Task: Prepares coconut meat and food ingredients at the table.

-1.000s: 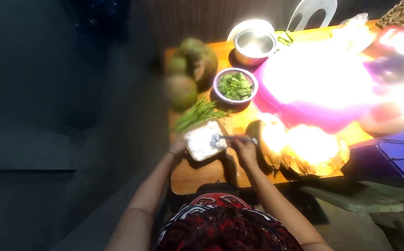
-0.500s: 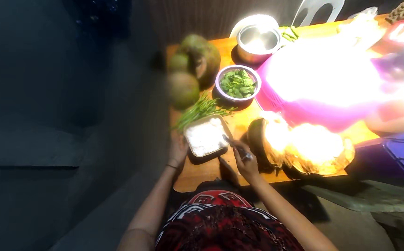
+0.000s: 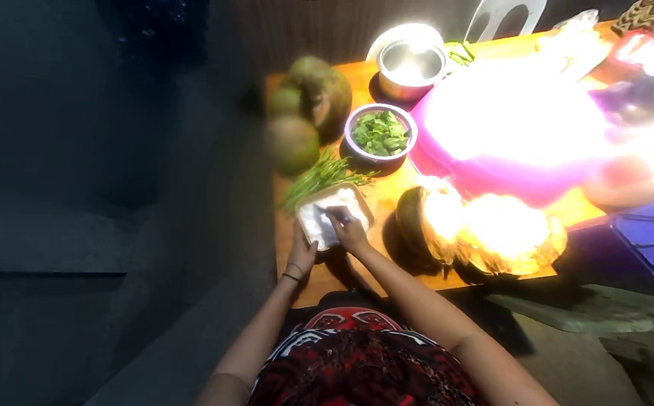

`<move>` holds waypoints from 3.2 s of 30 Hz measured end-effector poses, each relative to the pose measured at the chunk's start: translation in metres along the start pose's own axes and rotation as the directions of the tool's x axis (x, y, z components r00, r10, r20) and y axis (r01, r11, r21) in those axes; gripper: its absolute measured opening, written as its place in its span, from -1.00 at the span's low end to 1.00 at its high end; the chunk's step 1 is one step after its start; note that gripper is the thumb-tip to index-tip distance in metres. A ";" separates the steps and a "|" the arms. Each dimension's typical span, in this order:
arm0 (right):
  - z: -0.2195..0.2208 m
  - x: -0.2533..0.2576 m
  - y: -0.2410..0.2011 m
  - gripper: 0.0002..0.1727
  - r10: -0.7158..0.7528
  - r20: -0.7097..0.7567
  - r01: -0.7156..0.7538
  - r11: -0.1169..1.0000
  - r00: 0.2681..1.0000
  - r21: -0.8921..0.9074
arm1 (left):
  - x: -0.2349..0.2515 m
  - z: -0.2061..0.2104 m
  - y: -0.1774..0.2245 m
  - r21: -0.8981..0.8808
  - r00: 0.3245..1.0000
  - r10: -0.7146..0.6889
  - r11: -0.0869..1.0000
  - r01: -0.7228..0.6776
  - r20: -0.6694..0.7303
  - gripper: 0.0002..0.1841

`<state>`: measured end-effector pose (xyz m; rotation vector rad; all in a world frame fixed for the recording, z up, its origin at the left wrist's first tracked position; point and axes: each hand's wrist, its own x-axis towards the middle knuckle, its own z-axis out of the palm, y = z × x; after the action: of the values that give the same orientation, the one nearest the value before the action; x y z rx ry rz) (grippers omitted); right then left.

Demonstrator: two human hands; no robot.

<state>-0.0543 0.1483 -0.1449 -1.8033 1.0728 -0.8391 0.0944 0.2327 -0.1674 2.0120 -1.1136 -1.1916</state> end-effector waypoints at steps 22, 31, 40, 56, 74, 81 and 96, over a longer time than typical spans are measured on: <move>-0.040 -0.055 -0.001 -0.68 0.037 0.184 -0.012 0.991 0.982 -0.132 | -0.005 0.003 -0.003 -0.259 0.979 -0.161 0.947 0.189 0.125 -0.33; -0.084 -0.057 0.020 -0.67 0.105 0.041 -0.095 0.974 0.994 -0.203 | 0.000 -0.004 0.013 -0.312 0.985 -0.145 0.935 0.167 0.095 -0.42; -0.066 -0.010 0.022 -0.67 0.138 0.044 -0.125 0.966 0.989 -0.226 | 0.007 -0.005 0.006 -0.339 0.987 -0.137 0.928 0.156 0.080 -0.41; -0.059 0.007 0.008 -0.68 0.027 0.151 -0.002 0.988 0.988 -0.157 | 0.004 0.004 0.007 -0.277 0.982 -0.172 0.943 0.186 0.076 -0.39; -0.084 0.011 0.015 -0.76 0.151 -0.278 -0.053 0.943 0.949 0.329 | 0.001 0.006 0.005 -0.264 0.987 -0.154 0.951 0.159 0.043 -0.38; -0.074 -0.041 -0.013 -0.74 -0.046 -0.433 0.146 0.969 0.900 0.200 | 0.005 0.003 0.002 -0.254 0.987 -0.147 0.954 0.160 0.069 -0.37; -0.022 -0.110 0.077 -0.57 -0.354 -0.032 0.329 0.897 0.935 -0.296 | 0.009 -0.002 -0.001 -0.189 0.992 -0.086 0.977 0.102 0.089 -0.35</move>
<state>-0.1436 0.2200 -0.2183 -2.2649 0.9822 -1.0169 0.0988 0.2257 -0.1707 1.9001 -0.9095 -1.3840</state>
